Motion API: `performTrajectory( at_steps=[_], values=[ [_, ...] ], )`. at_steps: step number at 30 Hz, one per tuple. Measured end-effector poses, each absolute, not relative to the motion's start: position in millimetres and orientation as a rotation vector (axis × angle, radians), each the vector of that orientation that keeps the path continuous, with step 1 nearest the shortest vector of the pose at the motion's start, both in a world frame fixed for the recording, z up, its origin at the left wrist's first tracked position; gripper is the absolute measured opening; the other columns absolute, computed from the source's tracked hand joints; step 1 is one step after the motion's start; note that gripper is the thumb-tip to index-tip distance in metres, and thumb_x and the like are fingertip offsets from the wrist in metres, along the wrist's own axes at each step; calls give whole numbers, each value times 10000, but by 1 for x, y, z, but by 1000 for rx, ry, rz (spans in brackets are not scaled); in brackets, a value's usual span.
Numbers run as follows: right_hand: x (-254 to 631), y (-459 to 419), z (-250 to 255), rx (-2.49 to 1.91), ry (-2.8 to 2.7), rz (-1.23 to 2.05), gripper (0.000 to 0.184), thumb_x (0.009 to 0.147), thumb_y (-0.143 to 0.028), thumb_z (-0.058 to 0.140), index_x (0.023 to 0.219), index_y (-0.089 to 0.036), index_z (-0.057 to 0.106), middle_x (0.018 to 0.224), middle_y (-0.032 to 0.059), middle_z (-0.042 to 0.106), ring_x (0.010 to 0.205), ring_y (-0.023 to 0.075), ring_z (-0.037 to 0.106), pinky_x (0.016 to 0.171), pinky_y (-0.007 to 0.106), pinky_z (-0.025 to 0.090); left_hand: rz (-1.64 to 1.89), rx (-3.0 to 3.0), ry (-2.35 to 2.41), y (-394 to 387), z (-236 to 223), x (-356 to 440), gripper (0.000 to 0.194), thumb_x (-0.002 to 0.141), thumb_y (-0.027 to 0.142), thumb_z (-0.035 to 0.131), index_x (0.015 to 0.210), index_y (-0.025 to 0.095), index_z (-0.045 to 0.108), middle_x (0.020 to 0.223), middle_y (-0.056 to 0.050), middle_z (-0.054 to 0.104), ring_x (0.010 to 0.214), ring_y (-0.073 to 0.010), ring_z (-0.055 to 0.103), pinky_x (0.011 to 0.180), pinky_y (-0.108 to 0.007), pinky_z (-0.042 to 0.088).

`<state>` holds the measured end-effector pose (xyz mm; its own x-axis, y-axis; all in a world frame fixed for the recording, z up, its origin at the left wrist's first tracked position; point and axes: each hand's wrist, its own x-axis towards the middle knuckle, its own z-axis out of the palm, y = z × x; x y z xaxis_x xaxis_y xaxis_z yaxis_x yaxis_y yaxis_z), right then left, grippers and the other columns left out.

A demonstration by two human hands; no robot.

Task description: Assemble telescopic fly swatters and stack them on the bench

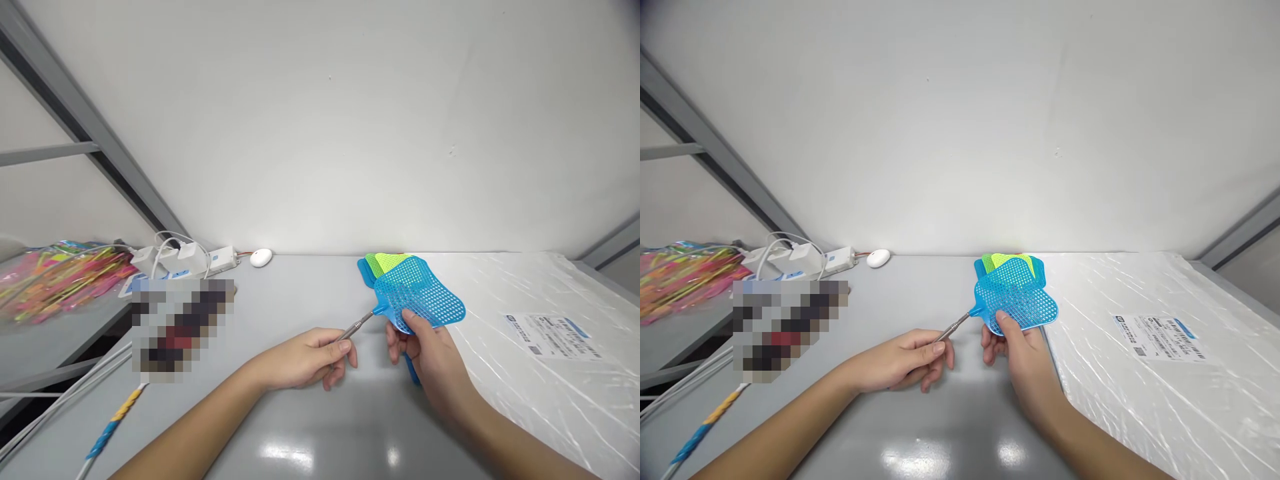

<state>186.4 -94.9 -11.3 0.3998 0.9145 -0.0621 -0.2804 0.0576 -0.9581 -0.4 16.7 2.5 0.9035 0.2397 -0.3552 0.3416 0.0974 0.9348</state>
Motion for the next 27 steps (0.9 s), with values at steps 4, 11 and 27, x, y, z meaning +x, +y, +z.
performTrajectory(
  at_steps=[4,11,27],
  values=[
    [188,-96,-11,-1238,-777,953,358,891,-482,534,686,-188,550,613,-8,567,515,117,515,541,261,427,-88,1522,485,17,2,-1,417,959,522,398,971,153,592,622,29,548,450,-54,349,470,-197,285],
    [190,-97,-15,-1318,-919,861,379,923,-478,488,660,-206,499,587,-27,530,515,110,485,546,253,393,-58,1782,568,14,6,-6,468,940,582,372,974,175,602,681,25,508,629,-112,498,595,-232,385],
    [186,-105,-4,-1512,-1000,682,488,864,-588,480,529,-235,465,522,-10,447,482,138,391,533,294,372,124,2514,787,5,9,-6,447,973,566,278,871,222,546,758,-18,636,680,-188,575,580,-269,292]
  ],
)
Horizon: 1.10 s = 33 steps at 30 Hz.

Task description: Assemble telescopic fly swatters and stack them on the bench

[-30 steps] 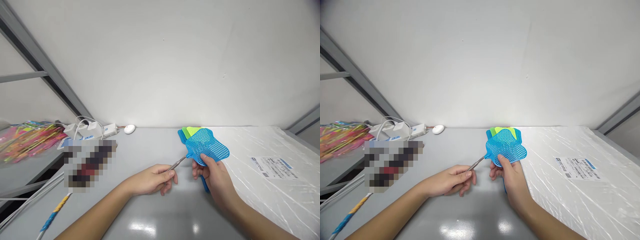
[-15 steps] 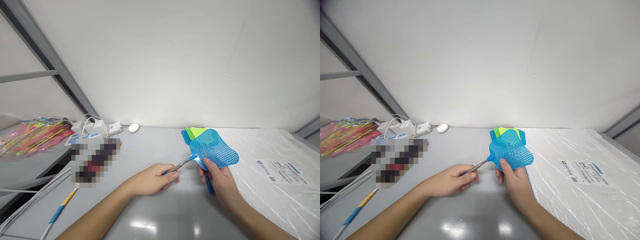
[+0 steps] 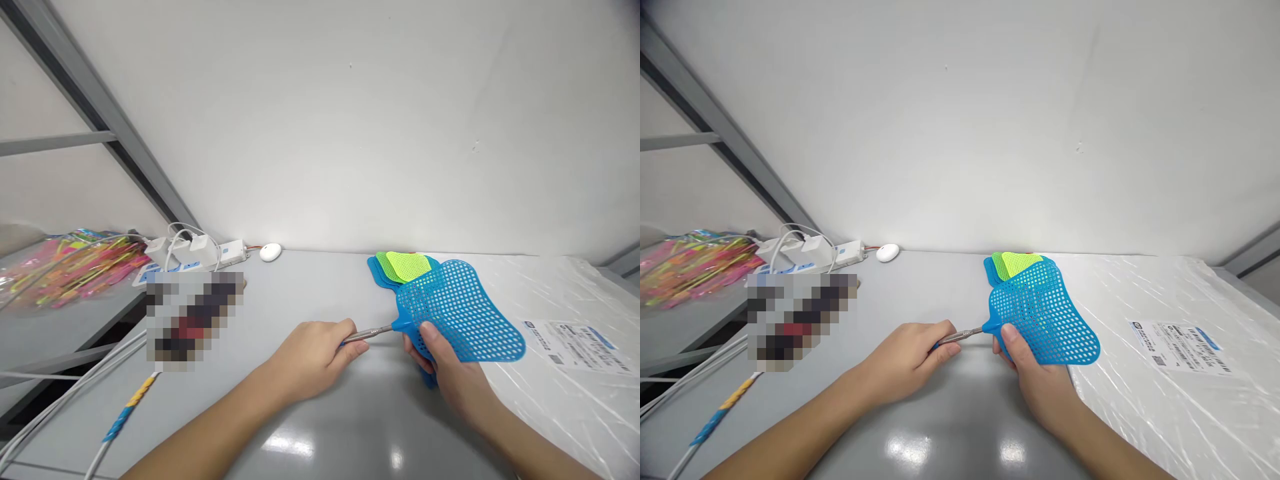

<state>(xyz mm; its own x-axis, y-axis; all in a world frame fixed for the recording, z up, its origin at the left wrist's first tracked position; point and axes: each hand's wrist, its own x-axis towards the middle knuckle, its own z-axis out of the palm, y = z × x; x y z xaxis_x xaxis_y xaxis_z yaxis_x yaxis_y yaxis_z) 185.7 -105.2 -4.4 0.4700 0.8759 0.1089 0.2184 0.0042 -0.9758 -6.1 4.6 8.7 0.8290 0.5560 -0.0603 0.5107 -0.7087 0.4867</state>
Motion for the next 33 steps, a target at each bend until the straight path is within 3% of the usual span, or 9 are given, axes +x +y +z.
performTrajectory(
  at_steps=[8,18,28,31,33],
  values=[
    [188,-106,-13,-1606,-1053,668,457,887,-557,531,564,-234,511,601,-1,530,603,168,517,666,313,401,179,2556,759,-2,7,-4,416,991,520,272,830,216,506,714,-16,615,613,-175,541,535,-281,211],
    [189,-108,-1,-1670,-1279,741,522,952,-532,392,535,-219,407,561,-15,466,565,145,439,633,305,315,202,2609,777,-8,2,-2,410,1001,500,236,810,216,461,662,-7,579,520,-150,450,522,-285,159],
    [183,-102,6,-1683,-1180,752,559,910,-582,422,482,-224,417,516,-13,410,504,133,389,576,294,326,504,2692,908,-4,-9,-4,355,965,469,388,778,216,553,653,-23,542,457,-118,272,544,-295,84],
    [179,-102,6,-1663,-1039,852,558,883,-613,452,485,-224,417,518,-10,403,507,134,397,548,286,343,443,2597,899,-4,-7,0,354,959,465,406,751,212,540,658,-18,545,490,-127,348,542,-284,123],
    [178,-104,3,-1620,-982,907,493,858,-624,493,571,-224,510,568,-5,456,553,146,445,559,282,369,385,2481,871,-4,-3,4,378,965,469,396,717,205,505,653,-6,542,538,-137,417,545,-275,172]
  ],
)
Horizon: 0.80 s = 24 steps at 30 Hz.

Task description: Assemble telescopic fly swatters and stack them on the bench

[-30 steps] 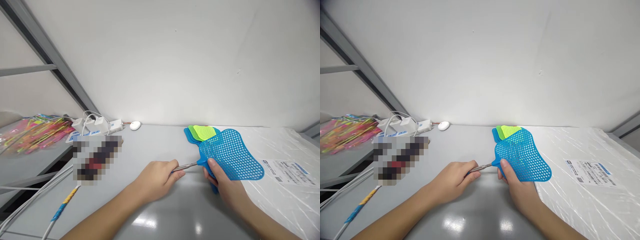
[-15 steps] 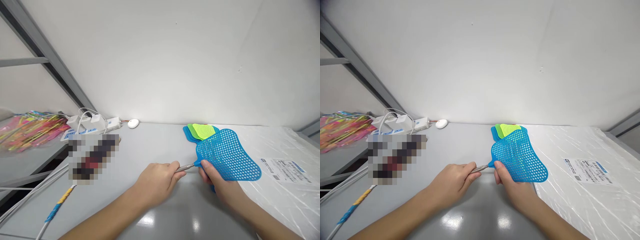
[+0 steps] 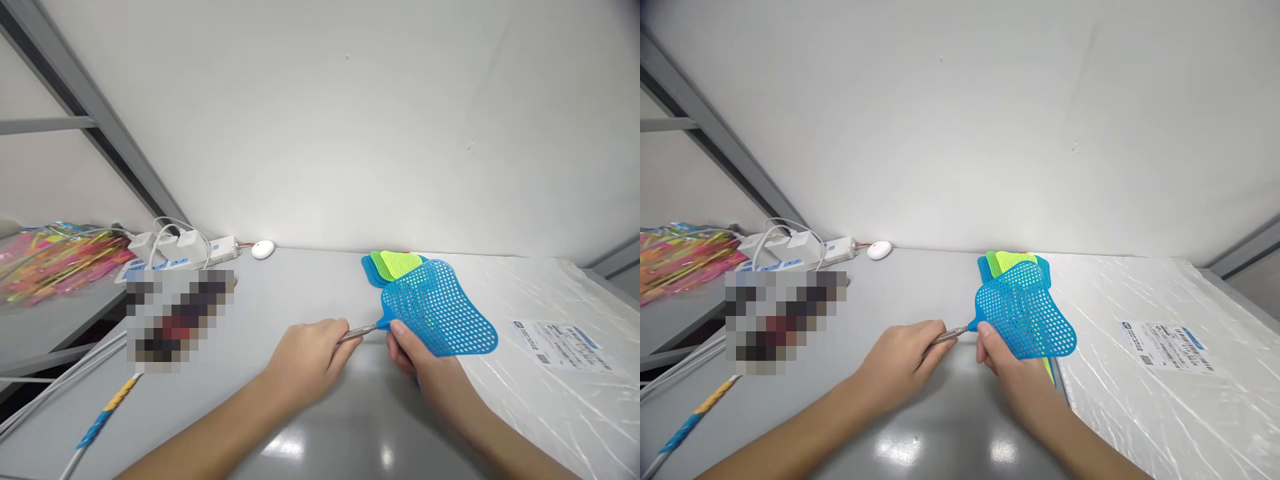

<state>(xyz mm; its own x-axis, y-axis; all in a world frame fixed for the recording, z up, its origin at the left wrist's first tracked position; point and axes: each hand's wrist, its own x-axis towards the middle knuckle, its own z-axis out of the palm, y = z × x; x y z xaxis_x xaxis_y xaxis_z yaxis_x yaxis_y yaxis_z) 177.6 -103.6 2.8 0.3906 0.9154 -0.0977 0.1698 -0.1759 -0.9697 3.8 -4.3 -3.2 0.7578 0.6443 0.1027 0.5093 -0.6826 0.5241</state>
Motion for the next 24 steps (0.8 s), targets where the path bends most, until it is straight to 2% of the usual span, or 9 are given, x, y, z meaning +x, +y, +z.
performTrajectory(
  at_steps=[2,5,12,14,16,18,20,22,24],
  values=[
    [176,-106,-2,-1544,-1035,939,390,849,-600,535,760,-228,609,684,10,545,647,167,508,602,284,406,382,2357,846,-5,0,7,407,976,465,377,683,196,465,642,9,516,581,-137,448,559,-267,228],
    [174,-112,-9,-1478,-1248,860,274,873,-489,569,992,-248,621,828,24,587,760,181,536,675,289,434,488,2225,775,-7,1,10,423,977,447,392,658,185,485,660,17,482,637,-129,464,613,-258,310],
    [170,-117,-20,-1465,-1446,734,209,905,-348,544,1103,-280,561,940,27,582,887,202,544,818,321,427,817,1698,714,-22,9,24,403,959,459,431,892,192,725,1012,-49,552,980,-176,556,893,-273,418],
    [165,-117,-21,-1456,-1449,845,255,916,-367,533,1155,-281,528,1009,33,587,917,201,550,845,328,429,865,1496,725,-30,13,33,422,932,518,459,904,191,724,1080,-56,532,969,-175,570,878,-277,448],
    [158,-119,-22,-1401,-1435,965,300,919,-388,531,1193,-269,498,1064,44,585,952,203,555,861,330,432,826,1294,734,-39,15,42,477,885,608,480,948,191,704,1061,-57,537,797,-144,592,700,-269,491],
    [152,-120,-23,-1342,-1359,1058,303,928,-414,508,1182,-249,490,980,36,593,899,193,563,819,318,445,716,1151,750,-47,13,50,573,837,695,473,1051,200,668,898,-35,552,571,-105,538,497,-251,435],
    [148,-120,-24,-1318,-1231,1131,306,938,-443,476,1161,-235,485,796,-4,561,750,166,539,719,291,446,587,1099,748,-50,9,55,670,805,751,449,1158,207,619,715,9,514,439,-97,468,409,-241,366],
    [148,-119,-23,-1289,-1087,1224,314,932,-451,469,1146,-222,478,649,-51,473,602,134,457,624,267,420,579,1094,724,-47,2,56,683,807,750,446,1169,195,610,678,17,510,455,-102,479,441,-240,391],
    [149,-117,-21,-1209,-955,1327,274,906,-423,495,1080,-212,490,592,-82,384,516,104,349,573,253,403,711,1072,677,-39,-3,56,631,839,714,441,1103,175,634,809,-23,572,572,-98,523,561,-240,451]
  ],
)
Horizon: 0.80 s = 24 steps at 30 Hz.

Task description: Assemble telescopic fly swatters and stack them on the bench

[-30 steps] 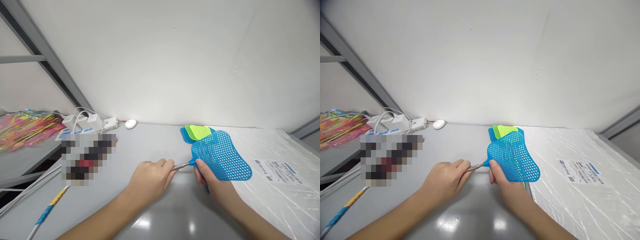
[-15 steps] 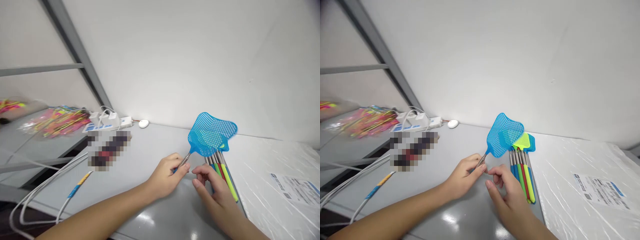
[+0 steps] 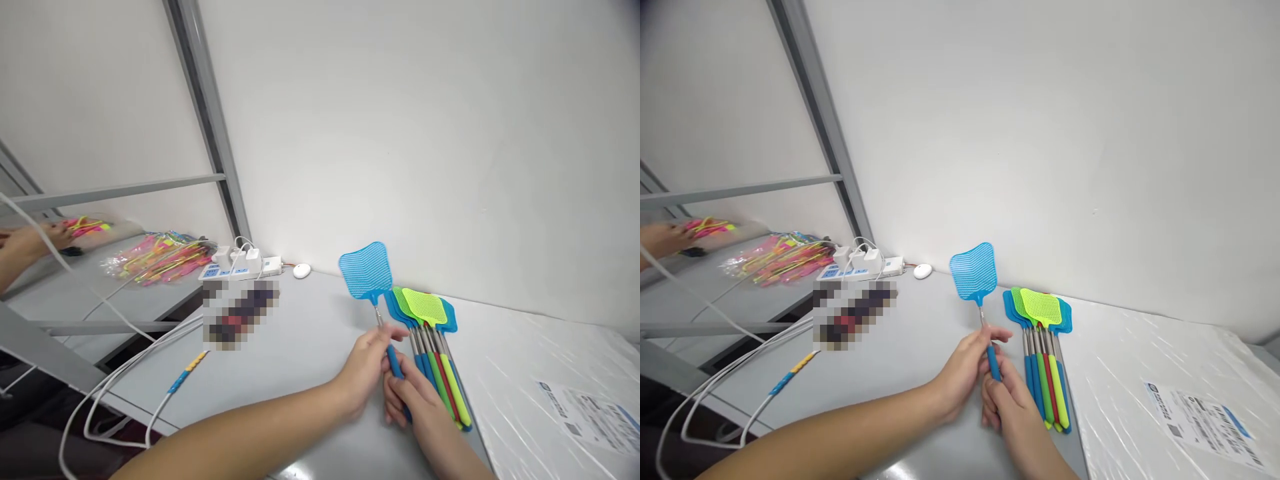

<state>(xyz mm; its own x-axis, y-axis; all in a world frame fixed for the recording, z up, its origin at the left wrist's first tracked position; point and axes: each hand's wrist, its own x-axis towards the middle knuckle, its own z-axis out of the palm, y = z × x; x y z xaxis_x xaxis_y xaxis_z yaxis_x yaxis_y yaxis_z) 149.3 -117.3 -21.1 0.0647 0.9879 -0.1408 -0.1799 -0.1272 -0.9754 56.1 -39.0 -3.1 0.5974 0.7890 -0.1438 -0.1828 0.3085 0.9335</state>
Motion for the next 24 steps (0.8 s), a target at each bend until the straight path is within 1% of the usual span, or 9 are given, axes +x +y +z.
performTrajectory(
  at_steps=[2,3,6,9,11,14,17,21,24],
  values=[
    [151,-117,-18,-1125,-849,1424,198,878,-381,514,981,-212,499,566,-104,297,470,81,229,527,240,387,892,997,633,-29,-5,54,599,868,692,413,1055,163,625,950,-50,585,662,-96,531,659,-241,465],
    [150,-117,-17,-1102,-809,1464,175,870,-369,521,947,-215,497,558,-112,263,462,76,181,507,233,377,962,953,621,-23,-5,53,596,873,694,397,1041,163,609,972,-53,582,672,-100,527,671,-248,464],
    [147,-118,-17,-1082,-765,1548,215,874,-424,545,923,-221,497,524,-128,219,443,70,118,455,212,349,1114,847,638,-10,-1,49,541,865,682,434,985,171,563,908,-40,581,671,-116,512,664,-260,458],
    [141,-118,-19,-1085,-787,1564,312,878,-529,550,925,-224,508,480,-136,250,406,66,121,423,202,351,1176,849,668,-4,3,46,421,863,587,540,950,176,571,876,-32,595,736,-131,533,689,-256,454],
    [139,-117,-20,-1075,-767,1563,323,883,-547,549,891,-227,509,446,-140,253,379,64,121,402,196,348,1173,865,669,-4,2,46,371,863,538,576,943,176,589,882,-35,610,790,-141,552,706,-255,453],
    [142,-117,-20,-965,-638,1676,310,904,-532,528,861,-225,521,413,-142,236,342,58,94,380,200,345,1129,814,661,-4,-1,47,372,863,531,581,930,166,609,915,-52,630,813,-148,565,711,-268,459],
    [150,-117,-19,-804,-471,1862,280,943,-493,480,934,-224,558,406,-139,254,320,56,79,387,211,373,1080,789,670,-2,-4,48,387,854,535,592,900,152,627,891,-66,639,796,-152,565,701,-276,462],
    [158,-115,-22,-650,-388,1969,299,983,-450,408,956,-212,586,396,-128,296,301,60,107,413,224,414,1021,804,663,0,-6,48,396,866,528,581,892,140,656,827,-60,631,758,-147,562,685,-270,465],
    [162,-112,-23,-622,-375,1967,346,994,-435,378,910,-185,600,409,-114,330,298,53,152,417,212,399,1005,824,669,-2,-9,48,346,872,496,593,894,157,656,881,-56,650,787,-143,576,713,-266,473]
  ],
)
